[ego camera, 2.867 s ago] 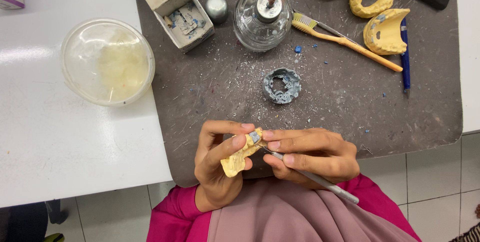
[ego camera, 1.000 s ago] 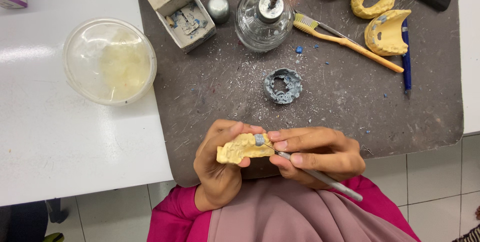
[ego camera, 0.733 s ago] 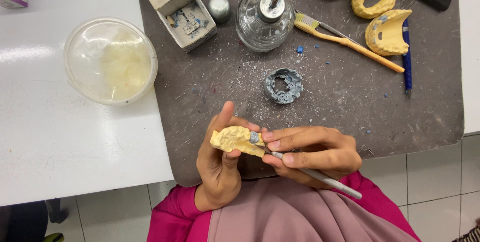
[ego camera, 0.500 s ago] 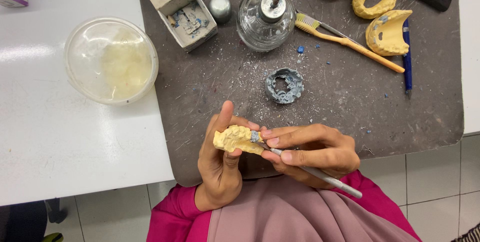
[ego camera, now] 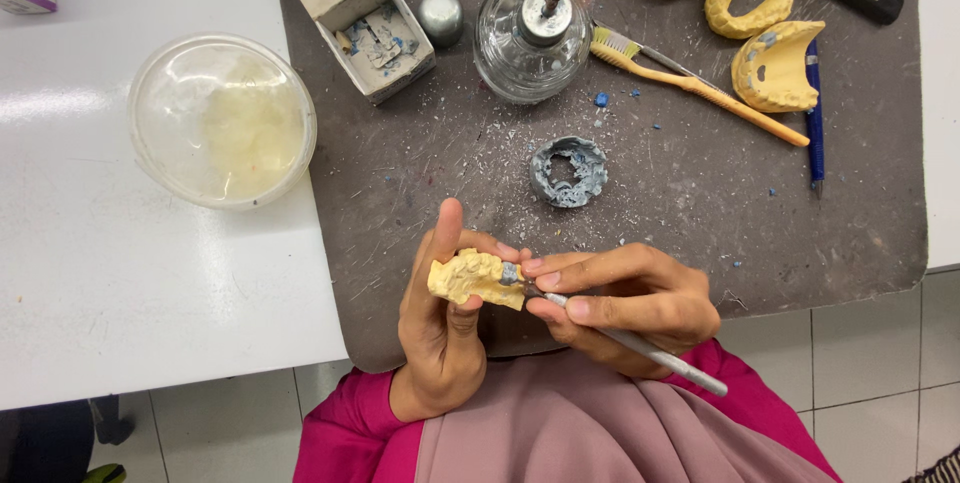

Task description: The person holds a yellow dental cast in one hand and shapes and removes blue bite material from it with a metal wax spatula. They periodically heat the spatula tip over a small alcohol lamp and smooth or apply wax onto the cast, repositioning the model to work different areas.

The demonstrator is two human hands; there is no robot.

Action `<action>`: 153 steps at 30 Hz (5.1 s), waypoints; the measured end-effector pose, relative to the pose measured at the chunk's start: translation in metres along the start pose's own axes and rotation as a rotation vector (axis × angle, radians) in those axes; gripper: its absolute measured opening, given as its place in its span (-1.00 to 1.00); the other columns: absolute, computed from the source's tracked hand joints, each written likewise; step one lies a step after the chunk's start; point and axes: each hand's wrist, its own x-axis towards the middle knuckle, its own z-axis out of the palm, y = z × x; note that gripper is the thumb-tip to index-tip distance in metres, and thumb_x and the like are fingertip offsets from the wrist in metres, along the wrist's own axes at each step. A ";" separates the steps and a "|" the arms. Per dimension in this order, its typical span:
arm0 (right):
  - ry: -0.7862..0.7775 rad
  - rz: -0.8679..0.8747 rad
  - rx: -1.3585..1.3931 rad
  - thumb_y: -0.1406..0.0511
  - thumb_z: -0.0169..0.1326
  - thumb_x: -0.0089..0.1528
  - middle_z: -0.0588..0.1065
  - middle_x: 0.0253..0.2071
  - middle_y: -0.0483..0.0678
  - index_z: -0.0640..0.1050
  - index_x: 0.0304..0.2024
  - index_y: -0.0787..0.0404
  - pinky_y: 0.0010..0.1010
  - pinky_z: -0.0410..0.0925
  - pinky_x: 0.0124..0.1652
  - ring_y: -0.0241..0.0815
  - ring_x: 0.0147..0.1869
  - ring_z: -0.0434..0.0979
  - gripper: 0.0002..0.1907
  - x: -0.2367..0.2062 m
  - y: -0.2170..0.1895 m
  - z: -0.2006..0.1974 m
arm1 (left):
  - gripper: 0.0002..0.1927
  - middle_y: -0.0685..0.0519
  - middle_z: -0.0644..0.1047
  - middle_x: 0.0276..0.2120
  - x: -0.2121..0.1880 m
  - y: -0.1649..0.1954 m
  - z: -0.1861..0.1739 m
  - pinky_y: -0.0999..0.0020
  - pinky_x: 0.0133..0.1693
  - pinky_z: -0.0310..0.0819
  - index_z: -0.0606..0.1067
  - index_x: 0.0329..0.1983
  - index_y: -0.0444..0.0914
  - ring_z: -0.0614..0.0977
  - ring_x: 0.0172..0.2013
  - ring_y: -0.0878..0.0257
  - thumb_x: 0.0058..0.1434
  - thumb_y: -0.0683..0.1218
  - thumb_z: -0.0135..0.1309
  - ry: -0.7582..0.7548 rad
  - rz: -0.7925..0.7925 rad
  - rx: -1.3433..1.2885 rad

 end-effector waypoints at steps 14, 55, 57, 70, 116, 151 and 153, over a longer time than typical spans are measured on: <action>0.075 -0.037 0.002 0.56 0.30 0.18 0.51 -0.06 0.11 0.47 -0.07 0.22 -0.21 0.67 0.06 0.06 0.03 0.71 -0.64 0.000 -0.002 -0.006 | -0.37 -0.11 0.49 0.11 0.003 0.008 0.010 0.35 0.18 0.56 -0.06 0.66 -0.34 0.60 0.06 0.23 0.68 0.04 -0.27 -0.011 -0.127 -0.217; -0.434 0.226 -1.408 0.30 0.33 0.23 0.48 -0.15 -0.01 0.64 0.02 0.15 -0.18 0.44 -0.25 -0.01 -0.13 0.50 -0.69 0.107 -0.039 -0.033 | -0.67 -0.19 0.43 0.26 0.010 0.068 -0.062 0.16 0.23 0.61 0.23 0.35 -0.29 0.59 0.14 0.17 0.57 -0.20 -0.11 0.048 -0.256 -0.425; -0.422 0.208 -1.390 0.28 0.35 0.22 0.46 -0.18 -0.01 0.63 -0.04 0.17 -0.17 0.43 -0.26 0.01 -0.13 0.50 -0.72 0.110 -0.033 -0.035 | -0.68 -0.22 0.44 0.26 0.013 0.068 -0.060 0.16 0.21 0.63 0.21 0.35 -0.28 0.59 0.13 0.18 0.58 -0.19 -0.13 0.040 -0.252 -0.433; -0.468 0.351 -0.643 0.39 0.18 0.23 0.54 -0.25 -0.07 0.48 -0.07 0.25 -0.35 0.46 -0.34 -0.21 -0.28 0.59 -0.77 0.100 -0.031 -0.036 | -0.70 -0.19 0.41 0.22 0.031 0.054 -0.066 0.15 0.27 0.57 0.13 0.34 -0.25 0.54 0.14 0.19 0.62 -0.19 -0.18 0.033 -0.215 -0.416; -0.383 0.305 -0.579 0.46 0.22 0.21 0.65 -0.28 0.02 0.52 -0.06 0.35 -0.47 0.38 -0.53 -0.30 -0.43 0.56 -0.74 0.084 -0.062 -0.038 | -0.22 0.01 0.41 -0.24 0.025 0.066 -0.069 0.27 -0.03 0.65 0.04 0.59 -0.41 0.50 -0.25 0.33 0.57 0.26 -0.39 -0.137 -0.467 -0.539; -0.498 -0.066 -0.916 0.43 0.28 0.17 0.53 -0.49 -0.09 0.69 -0.03 0.13 -0.35 0.24 -0.59 -0.28 -0.56 0.43 -0.70 0.106 -0.077 -0.028 | -0.28 0.06 0.33 -0.35 0.017 0.082 -0.055 0.20 -0.06 0.54 0.20 0.49 -0.51 0.33 -0.35 0.34 0.61 0.20 -0.37 -0.142 -0.523 -0.638; -0.438 0.023 -0.971 0.36 0.35 0.16 0.49 -0.55 -0.08 0.69 -0.08 0.17 -0.29 0.16 -0.62 -0.25 -0.61 0.37 -0.74 0.107 -0.077 -0.029 | -0.31 0.05 0.33 -0.39 0.017 0.078 -0.056 0.20 -0.08 0.53 0.20 0.44 -0.53 0.36 -0.36 0.30 0.60 0.18 -0.37 -0.145 -0.548 -0.692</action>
